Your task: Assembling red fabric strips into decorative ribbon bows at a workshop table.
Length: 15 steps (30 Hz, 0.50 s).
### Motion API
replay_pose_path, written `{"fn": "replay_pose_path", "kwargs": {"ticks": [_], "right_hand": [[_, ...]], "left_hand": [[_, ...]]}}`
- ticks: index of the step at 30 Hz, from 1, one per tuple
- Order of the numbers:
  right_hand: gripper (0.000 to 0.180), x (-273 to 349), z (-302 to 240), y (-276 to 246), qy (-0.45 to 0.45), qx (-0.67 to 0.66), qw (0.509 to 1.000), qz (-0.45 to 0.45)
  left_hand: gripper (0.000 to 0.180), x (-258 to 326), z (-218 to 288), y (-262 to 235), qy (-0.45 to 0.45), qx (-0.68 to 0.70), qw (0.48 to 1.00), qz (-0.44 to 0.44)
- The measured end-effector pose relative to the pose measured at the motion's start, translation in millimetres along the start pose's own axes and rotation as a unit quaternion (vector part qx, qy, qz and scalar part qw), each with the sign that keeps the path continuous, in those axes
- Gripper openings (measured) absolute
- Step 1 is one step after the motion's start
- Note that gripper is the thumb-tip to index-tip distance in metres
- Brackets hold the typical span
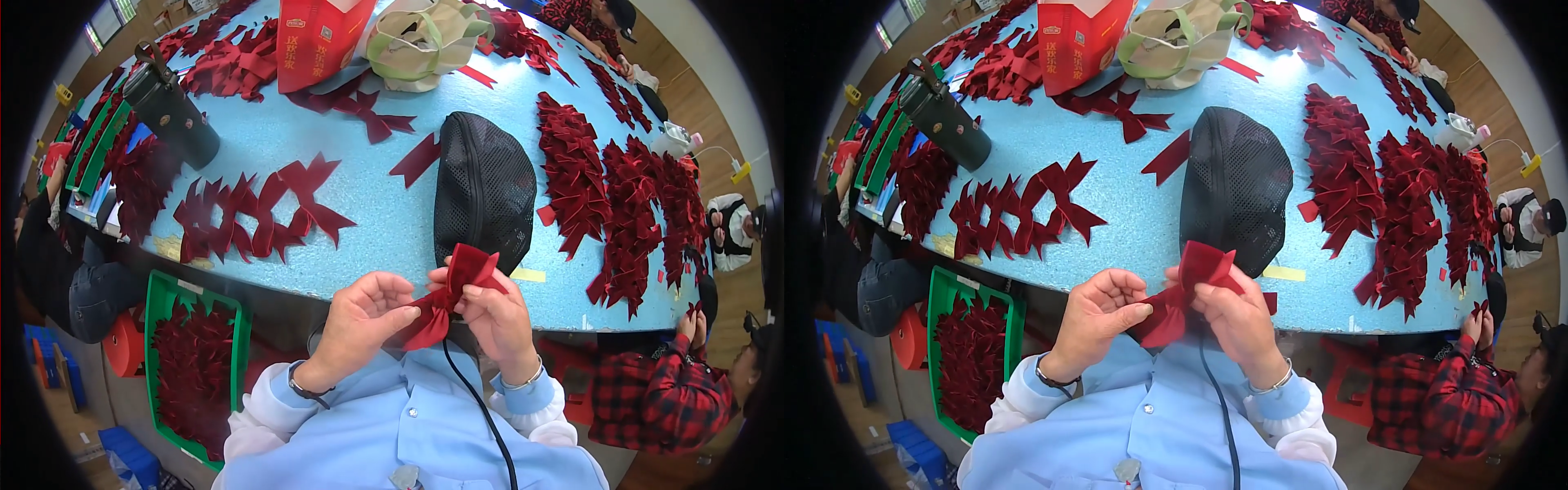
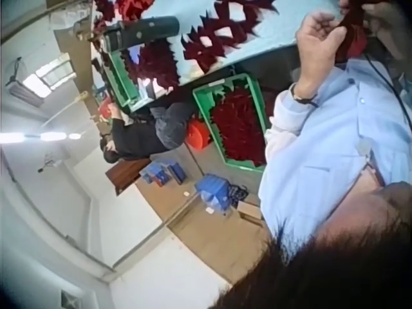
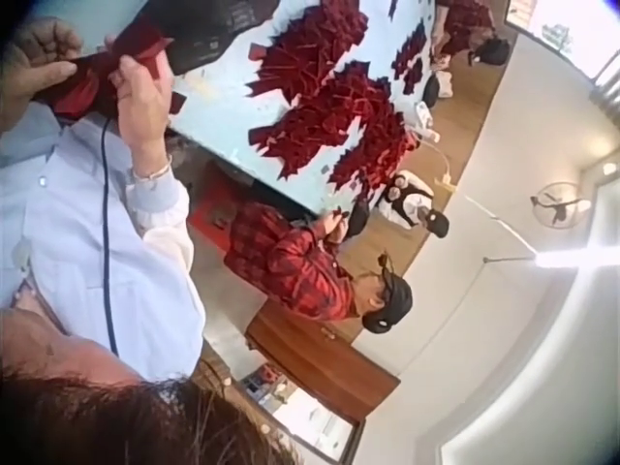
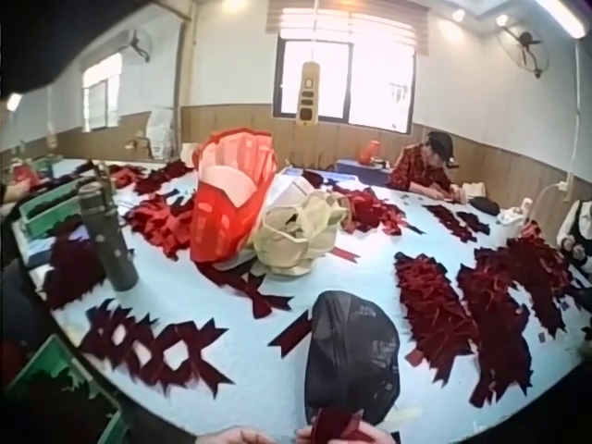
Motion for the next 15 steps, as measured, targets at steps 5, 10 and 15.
{"fn": "replay_pose_path", "kwargs": {"ticks": [5,10,15], "right_hand": [[0.02,-4,-2,-20,-0.033,0.015,0.999,-0.001],[0.006,1,-11,-18,-0.052,0.024,0.998,0.038],[0.005,8,-23,-15,-0.08,0.039,0.995,0.051]], "left_hand": [[0.025,-4,0,-5,0.004,0.002,1.0,0.004],[0.024,-6,0,2,-0.012,0.014,1.0,0.014],[0.024,-7,9,11,-0.032,0.003,0.999,0.005]]}}
Point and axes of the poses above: each hand's wrist, its own x-axis away from the middle knuckle, its own y-axis out of the palm, z = x × y, the point moved 2 cm from there along -x, towards the middle knuckle, and after that the axes turned 2 degrees about z, right-handed, at the moved point
